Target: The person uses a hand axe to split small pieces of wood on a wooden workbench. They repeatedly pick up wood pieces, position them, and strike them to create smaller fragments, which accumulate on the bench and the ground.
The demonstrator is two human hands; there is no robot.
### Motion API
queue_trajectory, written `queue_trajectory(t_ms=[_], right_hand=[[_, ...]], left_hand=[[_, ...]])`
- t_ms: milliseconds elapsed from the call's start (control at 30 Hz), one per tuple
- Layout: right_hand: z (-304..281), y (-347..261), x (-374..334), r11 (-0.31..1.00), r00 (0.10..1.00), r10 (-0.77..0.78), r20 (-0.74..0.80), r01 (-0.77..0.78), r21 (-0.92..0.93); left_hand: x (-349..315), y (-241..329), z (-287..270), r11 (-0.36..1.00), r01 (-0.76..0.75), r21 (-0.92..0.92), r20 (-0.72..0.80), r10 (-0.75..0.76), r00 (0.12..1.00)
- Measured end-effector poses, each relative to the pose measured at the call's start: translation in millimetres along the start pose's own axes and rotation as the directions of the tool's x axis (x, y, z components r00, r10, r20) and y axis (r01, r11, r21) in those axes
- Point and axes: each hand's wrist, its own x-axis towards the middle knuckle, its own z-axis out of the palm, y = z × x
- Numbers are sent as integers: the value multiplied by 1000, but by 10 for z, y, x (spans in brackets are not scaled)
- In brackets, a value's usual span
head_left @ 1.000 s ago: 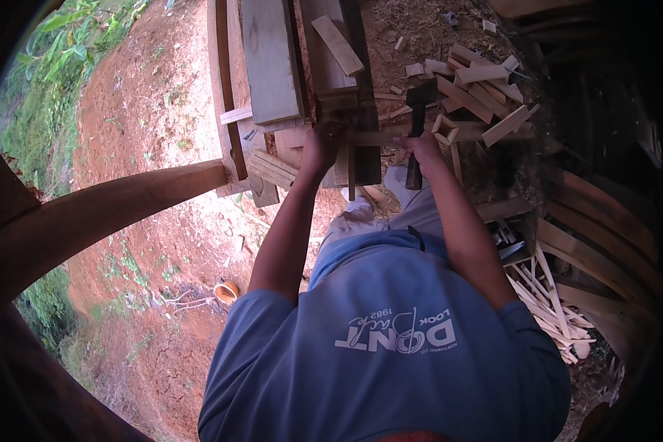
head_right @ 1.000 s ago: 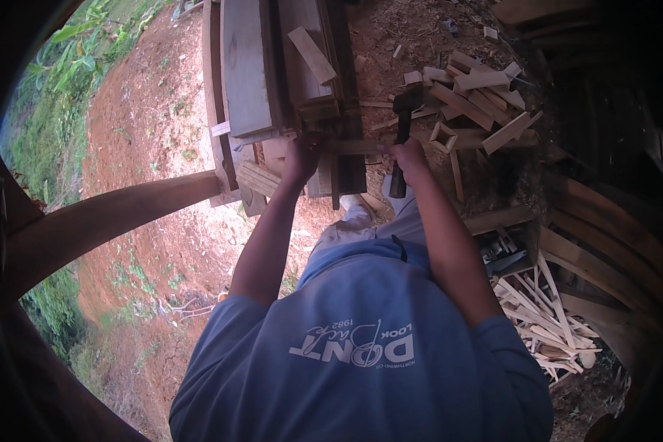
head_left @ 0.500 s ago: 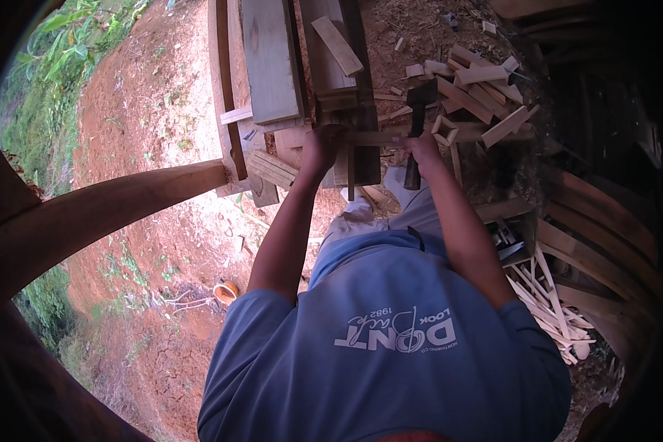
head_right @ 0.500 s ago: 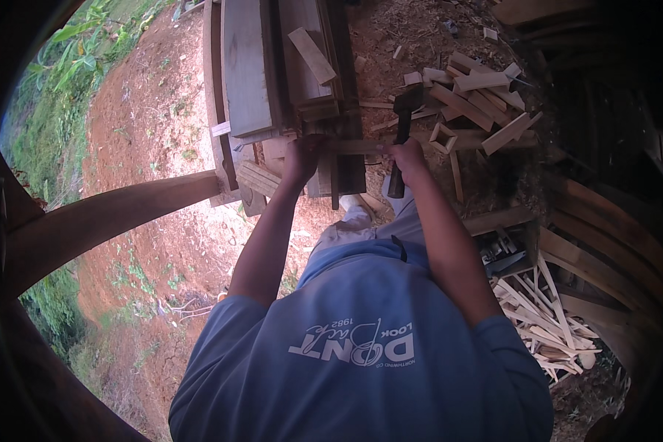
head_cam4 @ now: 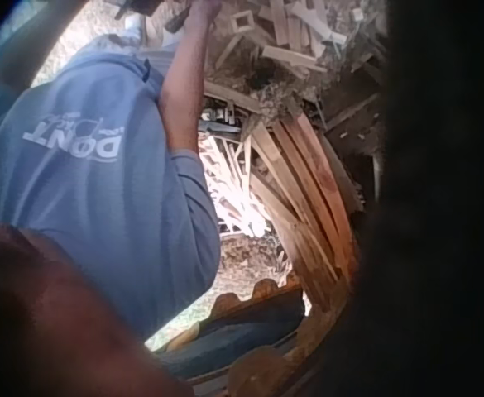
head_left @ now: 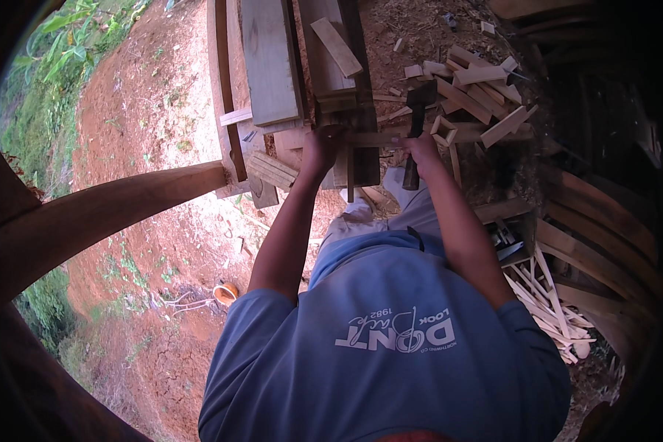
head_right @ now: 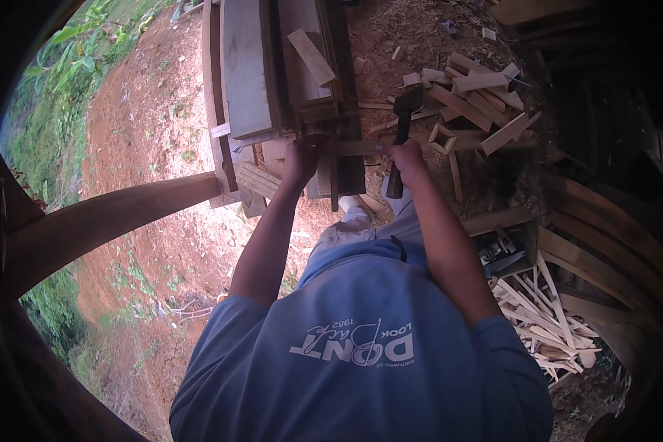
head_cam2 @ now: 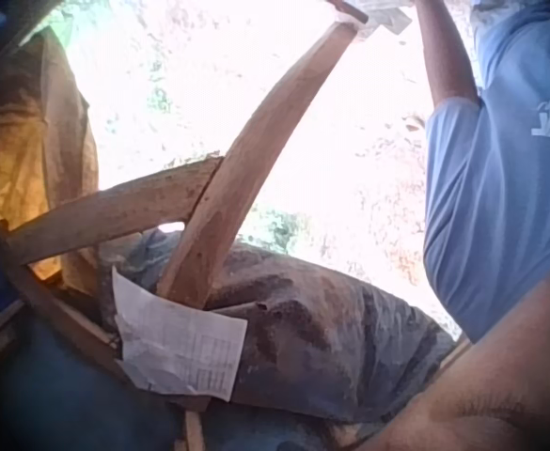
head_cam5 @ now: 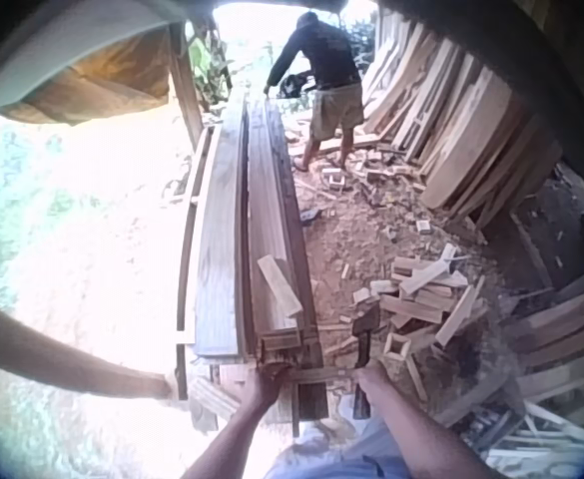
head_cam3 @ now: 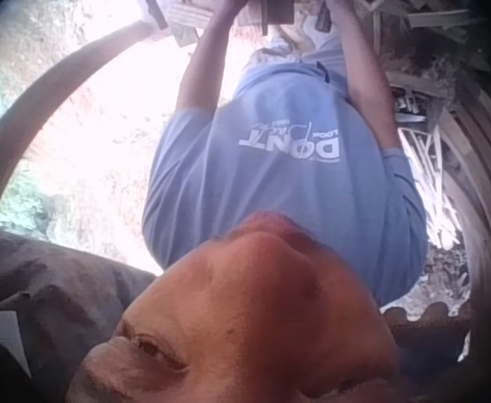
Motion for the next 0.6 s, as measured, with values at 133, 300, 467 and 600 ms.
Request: queue_trajectory(t_ms=[133, 300, 467, 600], right_hand=[[33, -20, -14, 999, 1000, 8, -26, -9, -50], [49, -40, -38, 999, 999, 13, -32, -14, -40], [40, -27, -23, 999, 999, 20, -27, -21, -31], [20, -13, -4, 999, 1000, -6, -27, 5, -34]], left_hand=[[-16, -81, 6, 997, -73, 25, -2, 73, 997], [-23, -120, 13, 995, -100, 7, -1, 100, 995], [-43, -90, -4, 992, -123, 8, 3, 123, 992], [-46, -87, -9, 992, -123, 11, 10, 123, 992]])
